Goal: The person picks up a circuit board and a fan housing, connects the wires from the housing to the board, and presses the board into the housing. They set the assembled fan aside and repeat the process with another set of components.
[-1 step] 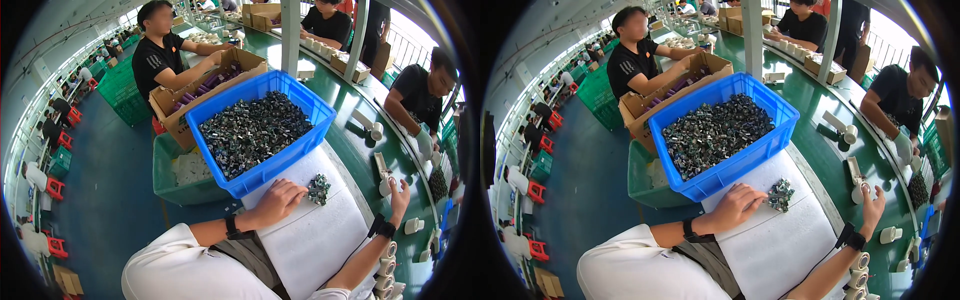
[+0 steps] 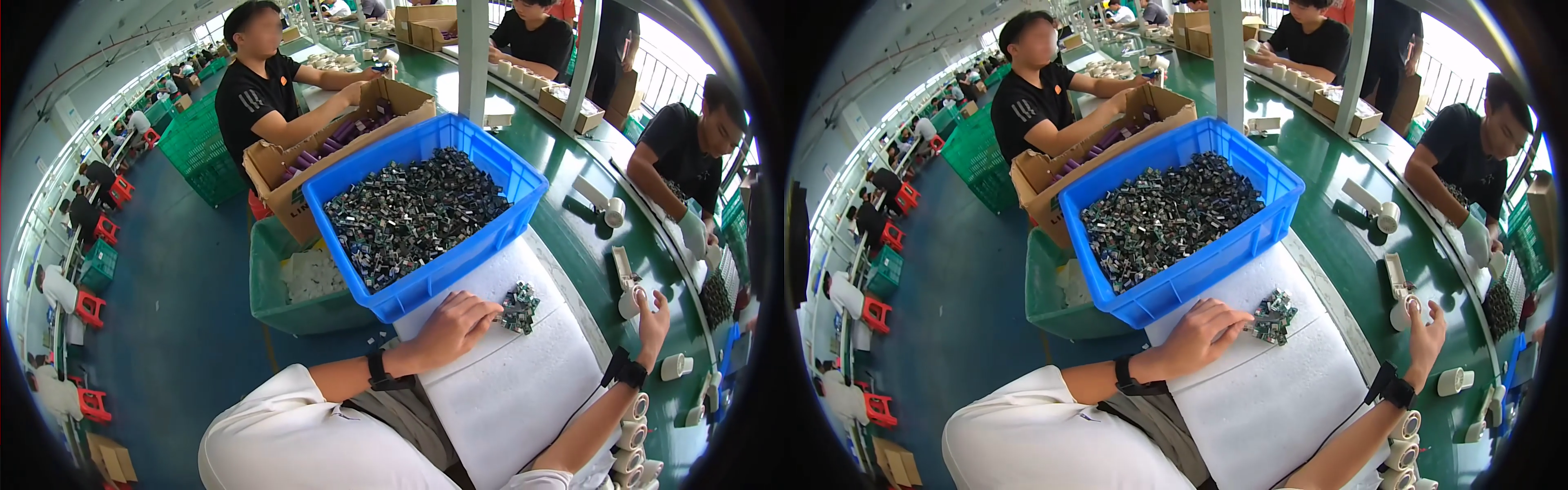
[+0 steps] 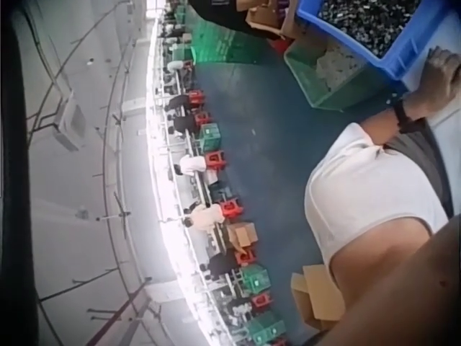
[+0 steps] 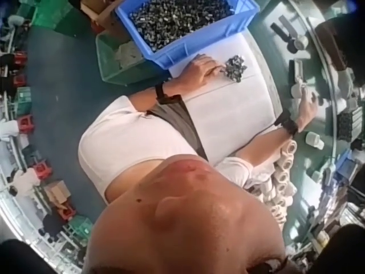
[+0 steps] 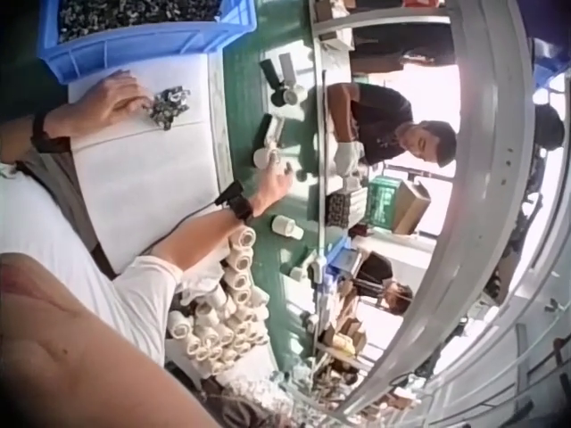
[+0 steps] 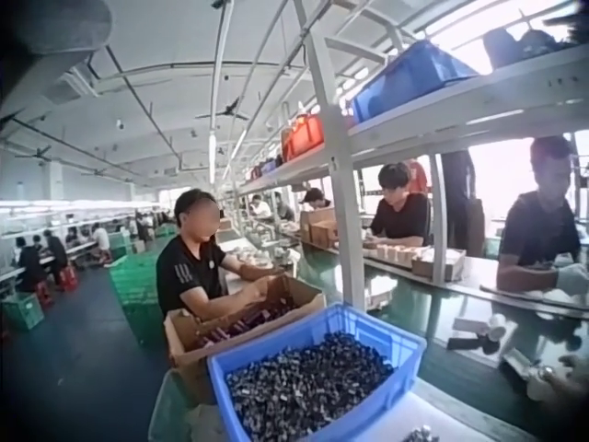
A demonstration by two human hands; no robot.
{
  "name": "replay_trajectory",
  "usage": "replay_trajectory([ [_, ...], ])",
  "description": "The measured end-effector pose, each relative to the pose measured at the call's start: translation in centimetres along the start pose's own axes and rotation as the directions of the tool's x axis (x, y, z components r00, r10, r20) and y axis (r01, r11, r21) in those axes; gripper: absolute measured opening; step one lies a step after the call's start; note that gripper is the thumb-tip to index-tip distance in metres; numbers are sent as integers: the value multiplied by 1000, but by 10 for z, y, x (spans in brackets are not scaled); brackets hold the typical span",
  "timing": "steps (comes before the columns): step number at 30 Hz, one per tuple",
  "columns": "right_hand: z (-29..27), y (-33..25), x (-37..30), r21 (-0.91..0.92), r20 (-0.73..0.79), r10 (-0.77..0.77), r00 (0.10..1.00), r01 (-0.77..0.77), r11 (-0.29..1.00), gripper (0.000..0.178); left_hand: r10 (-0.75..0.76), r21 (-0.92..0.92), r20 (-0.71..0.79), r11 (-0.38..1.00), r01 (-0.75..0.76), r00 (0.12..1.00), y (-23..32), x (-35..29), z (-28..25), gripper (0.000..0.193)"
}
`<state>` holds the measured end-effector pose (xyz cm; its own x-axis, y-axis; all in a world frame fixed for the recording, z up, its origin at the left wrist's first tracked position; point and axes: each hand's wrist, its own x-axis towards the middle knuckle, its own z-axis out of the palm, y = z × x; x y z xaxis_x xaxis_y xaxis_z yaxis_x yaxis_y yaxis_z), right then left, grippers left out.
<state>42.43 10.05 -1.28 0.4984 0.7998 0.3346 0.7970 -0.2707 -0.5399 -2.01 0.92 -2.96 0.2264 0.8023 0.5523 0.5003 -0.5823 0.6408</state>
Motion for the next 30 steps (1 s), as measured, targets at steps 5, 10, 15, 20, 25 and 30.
replay_trajectory([
  [5,-9,-9,-2,112,91,10,996,-20,994,61,70,64,24,995,-71,997,3,1,-1,14],
  [10,-16,-15,-4,132,116,3,993,-19,991,57,65,70,48,995,-68,997,13,2,-4,11],
  [15,-16,-13,-4,137,128,1,992,-19,990,54,66,43,33,997,-67,997,11,2,-4,11],
  [20,-15,-15,-2,173,111,-13,994,-6,985,53,30,-57,-41,998,-32,999,10,0,-7,13],
  [25,-15,-19,-4,175,124,1,992,-23,984,53,43,-52,-40,998,-45,998,8,1,-10,14],
  [30,-19,2,-8,269,84,-21,996,-3,963,49,45,-22,-3,999,-45,999,13,-1,-6,12],
])
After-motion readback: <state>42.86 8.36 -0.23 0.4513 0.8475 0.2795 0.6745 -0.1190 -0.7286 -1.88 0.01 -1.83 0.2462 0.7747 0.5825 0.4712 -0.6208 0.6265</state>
